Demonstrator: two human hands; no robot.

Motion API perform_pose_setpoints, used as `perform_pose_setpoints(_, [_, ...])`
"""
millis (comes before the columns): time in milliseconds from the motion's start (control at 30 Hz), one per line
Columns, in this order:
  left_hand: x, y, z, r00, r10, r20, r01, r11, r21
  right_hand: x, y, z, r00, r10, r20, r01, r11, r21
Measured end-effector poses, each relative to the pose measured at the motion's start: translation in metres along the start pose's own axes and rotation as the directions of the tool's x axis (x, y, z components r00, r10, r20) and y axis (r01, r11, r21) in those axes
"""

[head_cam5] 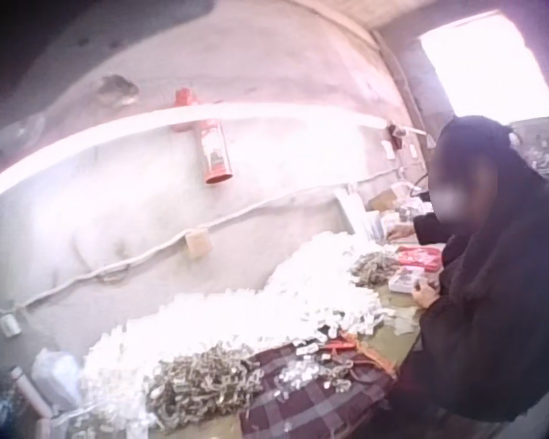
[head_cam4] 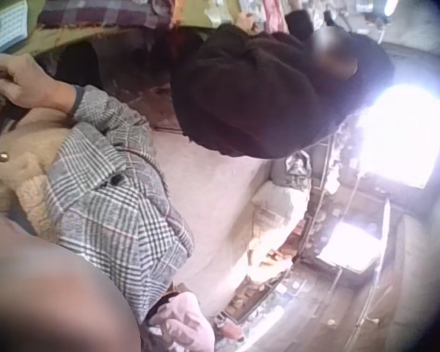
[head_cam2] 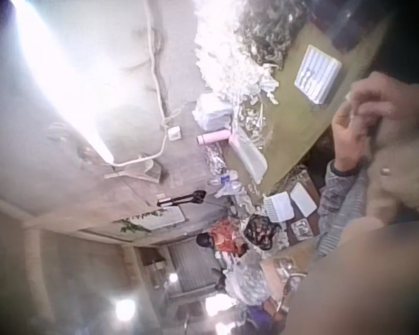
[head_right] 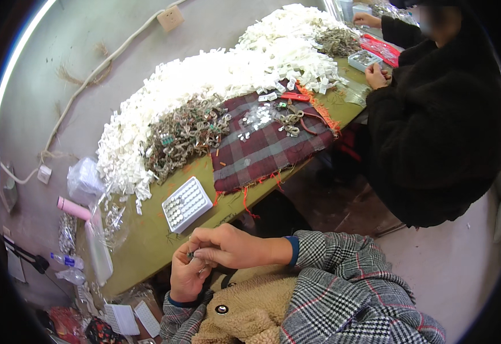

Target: The person repeatedly picks small white plastic housings and metal pins from a table, inserts the pins into the housings, and places the assembled units into a white tray. The person handles items one at a time and continues the same cycle throughout the clip.

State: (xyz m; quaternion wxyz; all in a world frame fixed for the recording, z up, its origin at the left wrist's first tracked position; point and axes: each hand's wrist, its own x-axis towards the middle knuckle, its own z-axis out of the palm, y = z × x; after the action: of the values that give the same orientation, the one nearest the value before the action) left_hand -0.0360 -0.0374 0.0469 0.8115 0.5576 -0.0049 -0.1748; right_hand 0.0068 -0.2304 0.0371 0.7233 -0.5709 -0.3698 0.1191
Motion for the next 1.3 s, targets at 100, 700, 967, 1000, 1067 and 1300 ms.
perform_pose_setpoints(100, [-0.003, 0.000, -0.001, 0.992, -0.102, -0.071, 0.109, 0.990, 0.092, -0.001, 0.001, 0.002, 0.996, 0.091, -0.021, -0.090, 0.995, 0.049])
perform_pose_setpoints(700, [0.004, -0.033, -0.022, 0.981, 0.091, -0.174, -0.142, 0.940, -0.309, 0.010, 0.021, 0.010, 0.974, 0.041, -0.222, -0.118, 0.930, -0.347])
perform_pose_setpoints(967, [0.019, -0.040, -0.029, 0.970, -0.008, -0.244, -0.101, 0.898, -0.429, 0.012, 0.042, 0.016, 0.955, -0.288, -0.075, 0.162, 0.715, -0.680])
perform_pose_setpoints(1000, [0.019, -0.040, -0.028, 0.959, -0.008, -0.282, -0.100, 0.925, -0.366, 0.011, 0.045, 0.015, 0.952, -0.299, -0.067, 0.167, 0.689, -0.705])
perform_pose_setpoints(1067, [0.020, -0.040, -0.025, 0.941, 0.003, -0.340, -0.094, 0.963, -0.252, 0.010, 0.050, 0.012, 0.939, -0.340, -0.055, 0.199, 0.668, -0.717])
perform_pose_setpoints(1300, [0.029, -0.036, -0.008, 0.888, 0.224, -0.400, -0.220, 0.974, 0.057, 0.006, 0.051, 0.002, 0.910, -0.405, -0.088, 0.261, 0.725, -0.638])
